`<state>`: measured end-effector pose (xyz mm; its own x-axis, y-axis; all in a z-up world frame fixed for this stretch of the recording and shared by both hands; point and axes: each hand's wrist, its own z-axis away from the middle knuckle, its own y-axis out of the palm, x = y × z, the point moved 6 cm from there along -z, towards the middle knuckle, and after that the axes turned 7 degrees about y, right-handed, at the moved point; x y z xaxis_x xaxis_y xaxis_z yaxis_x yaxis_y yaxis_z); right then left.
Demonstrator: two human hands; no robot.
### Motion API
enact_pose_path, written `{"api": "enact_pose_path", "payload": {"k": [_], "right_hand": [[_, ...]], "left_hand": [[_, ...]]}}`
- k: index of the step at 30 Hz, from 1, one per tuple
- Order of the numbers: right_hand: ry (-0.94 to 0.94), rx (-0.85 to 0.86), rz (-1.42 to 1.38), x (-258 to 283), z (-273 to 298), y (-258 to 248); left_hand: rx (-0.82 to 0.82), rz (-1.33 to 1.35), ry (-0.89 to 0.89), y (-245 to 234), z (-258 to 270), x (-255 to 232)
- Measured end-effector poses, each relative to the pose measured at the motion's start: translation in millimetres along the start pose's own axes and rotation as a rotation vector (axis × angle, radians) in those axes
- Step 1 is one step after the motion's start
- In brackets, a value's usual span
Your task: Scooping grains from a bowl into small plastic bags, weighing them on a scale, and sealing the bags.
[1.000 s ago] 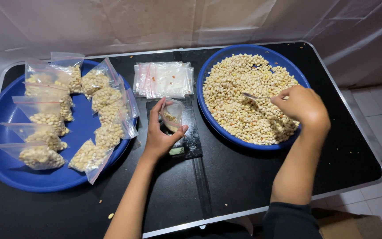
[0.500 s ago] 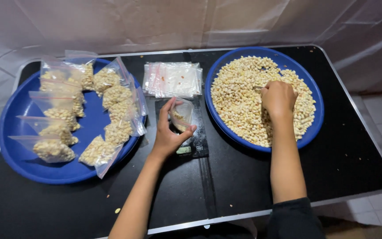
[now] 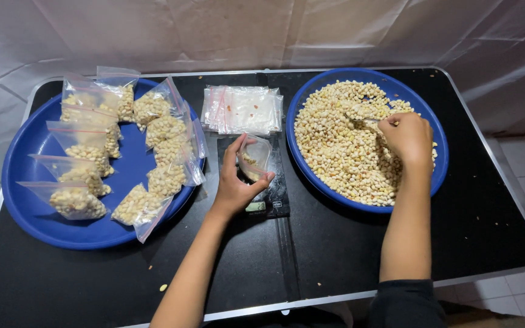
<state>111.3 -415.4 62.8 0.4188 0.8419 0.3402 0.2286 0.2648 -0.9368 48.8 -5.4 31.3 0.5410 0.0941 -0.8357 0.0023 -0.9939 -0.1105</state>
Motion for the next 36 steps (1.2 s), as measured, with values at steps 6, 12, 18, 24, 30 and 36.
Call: {"api": "enact_pose_path", "payload": {"k": [6, 12, 18, 24, 30, 36], "right_hand": [[0.006, 0.018, -0.052, 29, 38, -41], [-0.044, 0.072, -0.111, 58, 60, -63], [-0.176, 0.148, -0.218, 104, 101, -80], [-0.433, 0.189, -0.306, 154, 146, -82], [-0.642, -0.013, -0.134, 168, 172, -56], [-0.807, -0.421, 0.152, 200, 237, -46]], "left_hand": [[-0.014, -0.020, 0.051, 1, 1, -2], [-0.021, -0.008, 0.065, 2, 1, -1], [-0.025, -0.016, 0.078, 4, 2, 0], [-0.025, -0.019, 0.079, 3, 3, 1], [-0.016, -0.027, 0.005, 2, 5, -4], [-0.010, -0.033, -0.005, 3, 6, 0]]}}
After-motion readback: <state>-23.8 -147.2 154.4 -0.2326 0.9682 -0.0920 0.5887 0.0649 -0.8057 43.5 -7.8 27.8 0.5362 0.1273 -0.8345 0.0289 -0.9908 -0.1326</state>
